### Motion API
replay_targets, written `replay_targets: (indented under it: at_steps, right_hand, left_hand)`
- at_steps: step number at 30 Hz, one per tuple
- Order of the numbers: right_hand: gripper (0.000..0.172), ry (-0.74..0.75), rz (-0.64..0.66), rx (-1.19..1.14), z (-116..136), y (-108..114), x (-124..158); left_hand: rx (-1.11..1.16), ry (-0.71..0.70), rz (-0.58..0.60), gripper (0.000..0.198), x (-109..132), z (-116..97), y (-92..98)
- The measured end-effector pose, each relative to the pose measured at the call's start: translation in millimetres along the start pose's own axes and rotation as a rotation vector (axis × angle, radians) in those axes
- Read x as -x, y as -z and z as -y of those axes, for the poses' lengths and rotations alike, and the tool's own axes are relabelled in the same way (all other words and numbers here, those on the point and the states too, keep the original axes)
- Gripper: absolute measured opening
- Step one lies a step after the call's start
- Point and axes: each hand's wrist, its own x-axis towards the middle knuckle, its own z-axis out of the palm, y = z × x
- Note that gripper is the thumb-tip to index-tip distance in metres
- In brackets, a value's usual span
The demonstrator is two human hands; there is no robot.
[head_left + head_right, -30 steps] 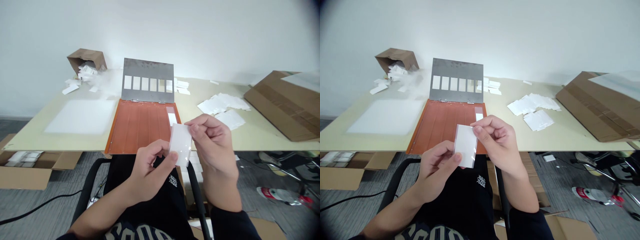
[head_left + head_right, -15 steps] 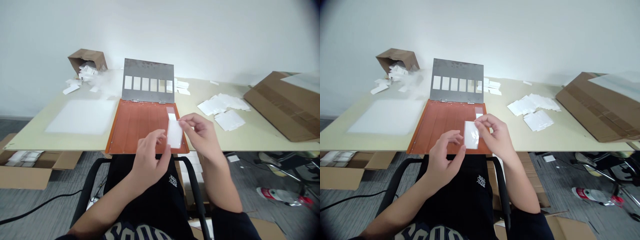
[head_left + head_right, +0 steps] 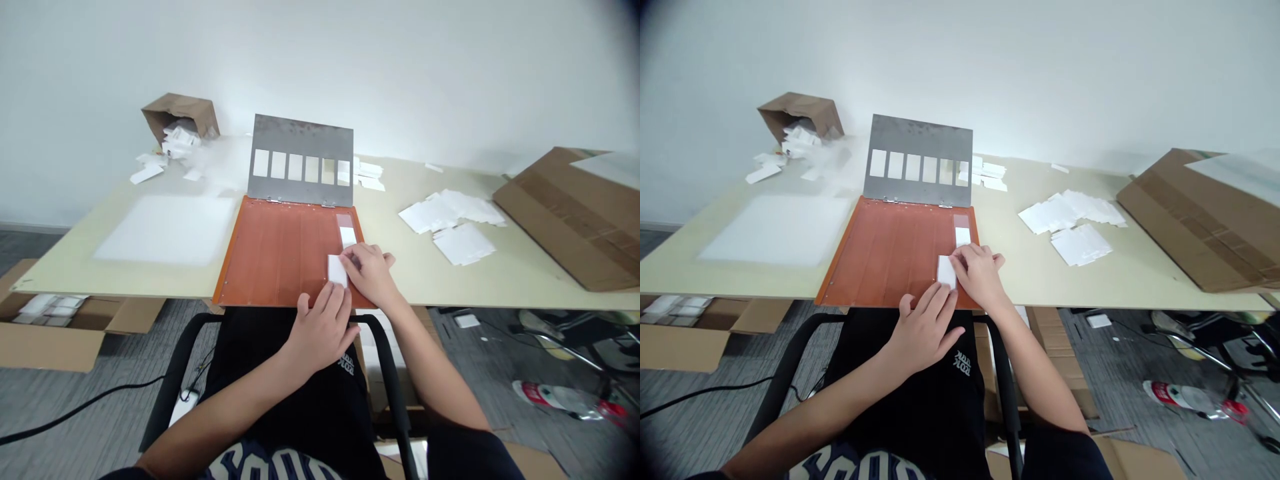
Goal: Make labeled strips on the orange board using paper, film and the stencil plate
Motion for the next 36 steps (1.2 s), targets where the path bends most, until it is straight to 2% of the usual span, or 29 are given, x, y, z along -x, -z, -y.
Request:
replay_targets:
  at_steps: [4,7,10,13,23,28,36]
  right_hand:
    - [0.023,0.097,-0.001,0.07,-1,0,-2]
    - [0.025,0.292,0.033,0.05,-4,3,-3]
    - [0.037,0.518,0.11,0.023,-5,7,-6]
    - [0.044,0.644,0.125,0.039,-6,8,-10]
    - [0.036,0.746,0.089,0.065,-5,13,-18]
    - [0.04,0.783,0.128,0.072,-6,13,-21]
    - [0.036,0.848,0.122,0.095,-9,12,-26]
  left_hand:
    - [-0.025,-0.002,0.01,0.052,1,-1,-0.4]
    - [-0.031,0.02,0.056,0.052,1,-4,0.5]
    - [-0.03,0.028,0.089,0.052,1,-6,2.0]
    - [-0.033,0.035,0.092,0.052,0,-6,3.0]
    - [-0.021,0.031,0.103,0.053,-1,-5,3.5]
    - [-0.019,0.033,0.091,0.052,-2,-5,3.9]
    - [-0.002,0.032,0.103,0.051,-3,-3,5.7]
